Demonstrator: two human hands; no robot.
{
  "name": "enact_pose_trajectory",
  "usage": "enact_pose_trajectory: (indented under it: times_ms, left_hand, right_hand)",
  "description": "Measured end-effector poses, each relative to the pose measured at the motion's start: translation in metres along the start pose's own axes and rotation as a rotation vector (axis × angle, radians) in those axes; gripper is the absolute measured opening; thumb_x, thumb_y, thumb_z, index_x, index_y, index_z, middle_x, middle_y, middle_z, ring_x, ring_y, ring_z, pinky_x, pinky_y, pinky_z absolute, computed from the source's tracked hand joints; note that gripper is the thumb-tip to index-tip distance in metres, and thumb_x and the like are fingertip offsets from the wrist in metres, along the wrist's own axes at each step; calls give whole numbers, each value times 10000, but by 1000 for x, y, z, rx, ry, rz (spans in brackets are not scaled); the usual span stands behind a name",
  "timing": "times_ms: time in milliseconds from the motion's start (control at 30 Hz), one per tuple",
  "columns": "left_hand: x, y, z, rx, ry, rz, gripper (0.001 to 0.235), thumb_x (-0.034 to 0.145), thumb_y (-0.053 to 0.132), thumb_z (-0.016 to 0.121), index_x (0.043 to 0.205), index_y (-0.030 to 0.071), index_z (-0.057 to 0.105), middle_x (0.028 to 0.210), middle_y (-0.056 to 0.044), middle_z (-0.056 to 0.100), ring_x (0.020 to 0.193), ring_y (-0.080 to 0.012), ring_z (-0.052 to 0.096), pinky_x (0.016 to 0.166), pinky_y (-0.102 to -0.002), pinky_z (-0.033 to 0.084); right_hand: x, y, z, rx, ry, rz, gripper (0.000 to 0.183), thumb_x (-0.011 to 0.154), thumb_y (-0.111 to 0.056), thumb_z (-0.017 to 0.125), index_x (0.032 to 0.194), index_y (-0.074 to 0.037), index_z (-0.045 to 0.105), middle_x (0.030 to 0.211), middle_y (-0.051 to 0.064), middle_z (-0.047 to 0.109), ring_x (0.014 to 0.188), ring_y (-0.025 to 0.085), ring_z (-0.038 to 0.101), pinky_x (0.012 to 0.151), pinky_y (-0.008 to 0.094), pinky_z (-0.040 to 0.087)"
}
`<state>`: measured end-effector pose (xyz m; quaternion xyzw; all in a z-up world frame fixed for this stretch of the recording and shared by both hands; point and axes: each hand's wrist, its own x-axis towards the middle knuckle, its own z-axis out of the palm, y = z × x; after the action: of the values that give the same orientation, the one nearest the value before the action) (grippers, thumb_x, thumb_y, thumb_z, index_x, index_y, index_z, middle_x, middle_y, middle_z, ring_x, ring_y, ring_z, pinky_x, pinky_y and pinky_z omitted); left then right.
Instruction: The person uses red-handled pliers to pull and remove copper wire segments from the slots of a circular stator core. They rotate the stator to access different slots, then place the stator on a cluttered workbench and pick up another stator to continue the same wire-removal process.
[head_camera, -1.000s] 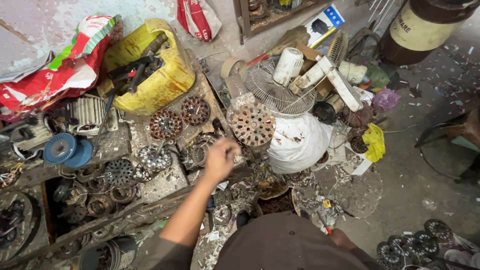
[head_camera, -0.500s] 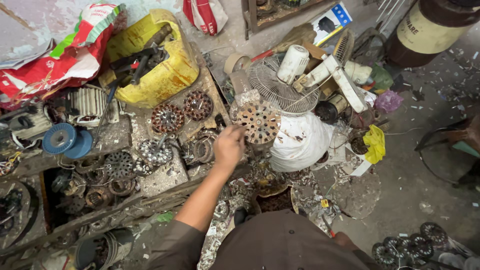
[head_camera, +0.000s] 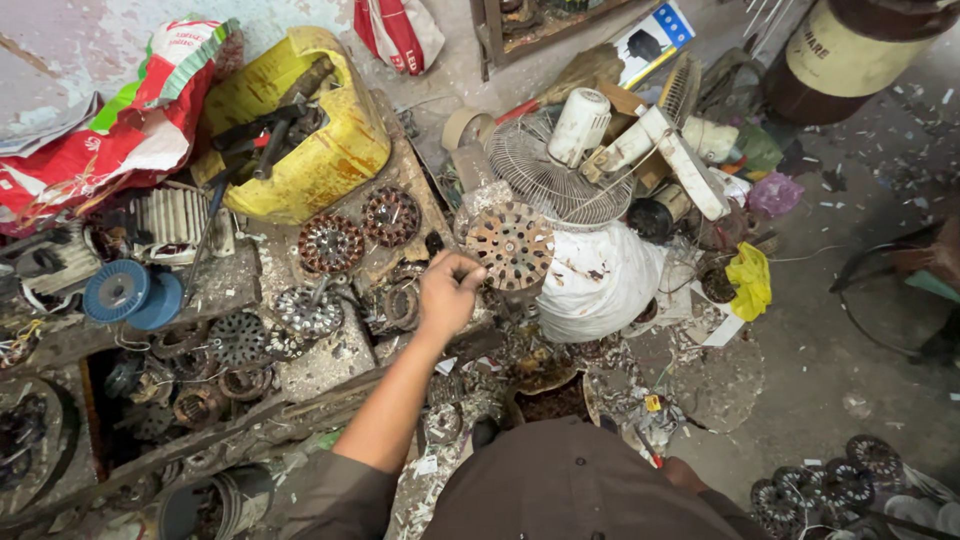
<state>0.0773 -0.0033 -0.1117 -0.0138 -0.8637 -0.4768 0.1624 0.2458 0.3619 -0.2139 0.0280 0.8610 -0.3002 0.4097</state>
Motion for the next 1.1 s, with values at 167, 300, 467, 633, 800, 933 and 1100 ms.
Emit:
enact_pose_trajectory:
  times_ms: [167, 300, 467, 633, 800, 933, 1100]
  left_hand:
    - [12, -9, 11, -353, -147, -108, 38, 953, 31, 658, 945, 24, 622, 949, -58, 713, 754, -129, 640, 675, -276, 515]
    - [16, 4, 14, -251, -118, -198, 68, 1007, 29, 603, 939, 27, 597, 747, -77, 671, 561, -120, 614, 519, -266, 491]
    - [10, 40, -15, -83, -128, -91, 91, 1003, 49, 588, 917, 49, 620, 721, -32, 679, 581, -87, 653, 532, -260, 552]
    - [-8, 51, -54, -516, -552, -171, 68, 983, 32, 597, 924, 26, 630, 728, -55, 681, 602, -118, 671, 568, -267, 586]
    - [-61, 22, 6, -104, -717, -207, 55, 932, 99, 689, 914, 52, 711, 820, -44, 726, 676, -125, 719, 627, -277, 616]
    - [-75, -19, 50, -30, -563, -197, 95, 914, 122, 738, 980, 53, 734, 843, -86, 762, 676, -150, 733, 623, -287, 585]
    - [-87, -62, 72, -469, -616, -699, 176, 916, 105, 742, 1030, -24, 704, 840, -157, 752, 654, -195, 727, 605, -342, 601]
  right_hand:
    - [-4, -2, 3, -2, 14, 134, 639, 674, -500, 794, 857, 111, 747, 866, 312, 730, 850, 383, 764, 792, 485, 530]
    - [9, 3, 4, -56, 15, 133, 566, 688, -468, 792, 860, 69, 755, 882, 287, 740, 858, 366, 760, 797, 478, 537]
    - [25, 21, 15, -414, -22, -354, 370, 787, -440, 689, 815, -77, 758, 868, 242, 689, 876, 414, 687, 793, 521, 526]
    - [34, 30, 17, -522, 21, -590, 320, 797, -456, 664, 858, -157, 762, 853, 224, 701, 853, 436, 669, 761, 561, 493]
    - [22, 33, 22, -387, 53, -375, 408, 771, -500, 704, 897, -119, 775, 877, 270, 674, 895, 453, 666, 781, 542, 503]
    - [18, 28, 20, 7, 76, 43, 583, 731, -536, 816, 845, 31, 743, 851, 298, 725, 880, 414, 756, 771, 497, 557]
    - [16, 26, 13, -126, -6, -57, 528, 728, -512, 724, 845, 1, 769, 859, 295, 700, 866, 428, 712, 795, 503, 520]
